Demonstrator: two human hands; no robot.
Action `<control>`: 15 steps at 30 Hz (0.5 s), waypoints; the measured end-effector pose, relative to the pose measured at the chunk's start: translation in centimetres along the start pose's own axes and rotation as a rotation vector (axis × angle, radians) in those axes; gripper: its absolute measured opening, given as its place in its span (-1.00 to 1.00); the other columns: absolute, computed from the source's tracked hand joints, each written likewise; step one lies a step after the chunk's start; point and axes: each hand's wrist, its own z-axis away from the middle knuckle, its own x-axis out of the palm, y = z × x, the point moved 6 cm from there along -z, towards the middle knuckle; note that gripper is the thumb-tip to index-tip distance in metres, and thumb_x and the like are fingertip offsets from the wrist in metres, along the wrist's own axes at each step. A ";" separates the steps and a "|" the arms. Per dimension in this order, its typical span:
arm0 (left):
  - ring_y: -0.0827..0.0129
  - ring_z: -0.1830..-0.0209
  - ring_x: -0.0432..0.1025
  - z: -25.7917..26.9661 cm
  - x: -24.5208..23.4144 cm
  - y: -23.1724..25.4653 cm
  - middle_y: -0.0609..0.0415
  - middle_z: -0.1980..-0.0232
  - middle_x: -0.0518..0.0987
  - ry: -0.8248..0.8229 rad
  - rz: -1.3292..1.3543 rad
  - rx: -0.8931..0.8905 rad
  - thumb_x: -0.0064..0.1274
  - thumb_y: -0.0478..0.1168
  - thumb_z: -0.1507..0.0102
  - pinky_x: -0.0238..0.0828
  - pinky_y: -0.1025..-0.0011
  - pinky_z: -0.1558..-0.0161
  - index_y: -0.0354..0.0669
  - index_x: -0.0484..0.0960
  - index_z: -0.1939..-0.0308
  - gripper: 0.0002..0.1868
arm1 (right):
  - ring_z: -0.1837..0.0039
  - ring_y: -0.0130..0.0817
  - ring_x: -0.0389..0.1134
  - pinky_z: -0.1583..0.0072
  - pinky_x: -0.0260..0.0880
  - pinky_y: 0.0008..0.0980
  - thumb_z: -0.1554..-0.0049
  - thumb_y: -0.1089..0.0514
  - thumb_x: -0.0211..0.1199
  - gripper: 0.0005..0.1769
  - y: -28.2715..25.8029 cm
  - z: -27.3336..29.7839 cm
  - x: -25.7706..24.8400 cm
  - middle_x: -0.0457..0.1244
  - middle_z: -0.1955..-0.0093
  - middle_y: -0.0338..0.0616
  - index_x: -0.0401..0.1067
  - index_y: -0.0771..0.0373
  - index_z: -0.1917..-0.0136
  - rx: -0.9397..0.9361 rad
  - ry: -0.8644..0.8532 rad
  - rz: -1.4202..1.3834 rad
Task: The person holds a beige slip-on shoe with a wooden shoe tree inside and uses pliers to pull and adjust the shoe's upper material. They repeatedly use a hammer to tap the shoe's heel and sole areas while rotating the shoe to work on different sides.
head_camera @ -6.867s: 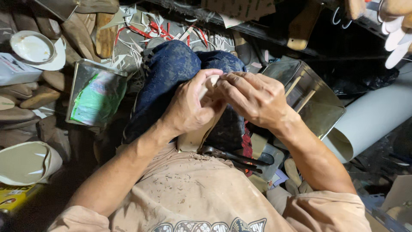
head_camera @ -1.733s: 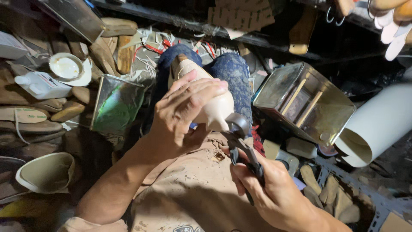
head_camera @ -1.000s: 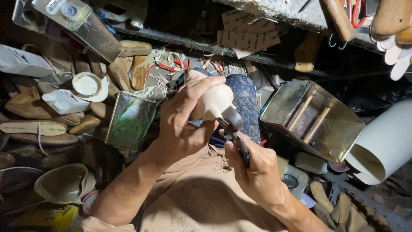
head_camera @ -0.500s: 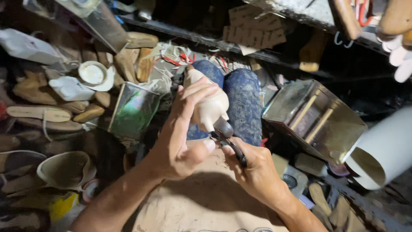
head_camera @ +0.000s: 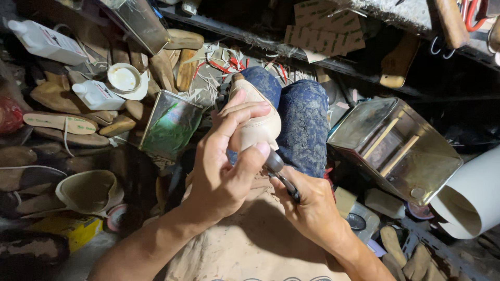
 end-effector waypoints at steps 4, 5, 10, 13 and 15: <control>-0.09 -0.56 0.24 -0.4 -0.2 0.1 -0.25 -0.29 0.52 -0.028 -0.008 0.076 -0.19 -0.10 -0.35 0.12 0.13 -0.54 -0.30 0.47 -0.21 -0.56 | 0.41 -0.36 0.08 0.31 0.13 -0.36 -0.31 0.17 0.04 -0.87 0.1 -0.3 -0.4 0.08 0.37 -0.26 0.31 0.18 0.10 -0.015 -0.020 -0.018; -0.11 -0.54 0.27 -0.4 -0.3 0.2 -0.33 -0.31 0.50 -0.048 -0.017 0.123 -0.19 -0.11 -0.38 0.16 0.12 -0.53 -0.34 0.47 -0.22 -0.56 | 0.41 -0.35 0.13 0.30 0.15 -0.36 -0.30 0.17 0.03 -0.86 0.0 -0.4 -0.6 0.10 0.36 -0.25 0.30 0.18 0.12 -0.021 -0.034 -0.013; -0.02 -0.44 0.41 -0.5 0.2 -0.3 -0.17 -0.27 0.58 -0.098 -0.134 0.217 -0.15 -0.13 -0.39 0.18 0.04 -0.52 -0.30 0.50 -0.22 -0.60 | 0.31 -0.28 0.11 0.21 0.16 -0.31 -0.33 0.15 -0.03 -0.87 0.9 -0.7 -2.6 0.11 0.29 -0.20 0.27 0.22 0.02 -0.080 -0.220 -0.056; 0.00 -0.28 0.53 0.1 1.2 -1.2 -0.21 -0.19 0.61 0.019 -0.214 0.441 -0.13 -0.18 -0.39 0.32 -0.13 -0.45 -0.34 0.50 -0.17 -0.65 | 0.22 -0.15 0.21 0.14 0.23 -0.21 -0.31 0.15 0.01 -0.73 3.6 2.0 -2.6 0.19 0.19 -0.10 0.29 0.30 -0.23 -0.026 -0.300 0.058; -0.04 -0.14 0.62 1.0 1.1 -1.2 -0.26 -0.09 0.64 0.116 -0.251 0.590 -0.12 -0.20 -0.39 0.51 -0.19 -0.36 -0.39 0.52 -0.10 -0.67 | 0.18 -0.11 0.32 0.12 0.31 -0.15 -0.29 0.10 0.04 -0.63 6.4 4.7 -1.7 0.27 0.16 -0.07 0.29 0.30 -0.31 0.050 -0.331 0.137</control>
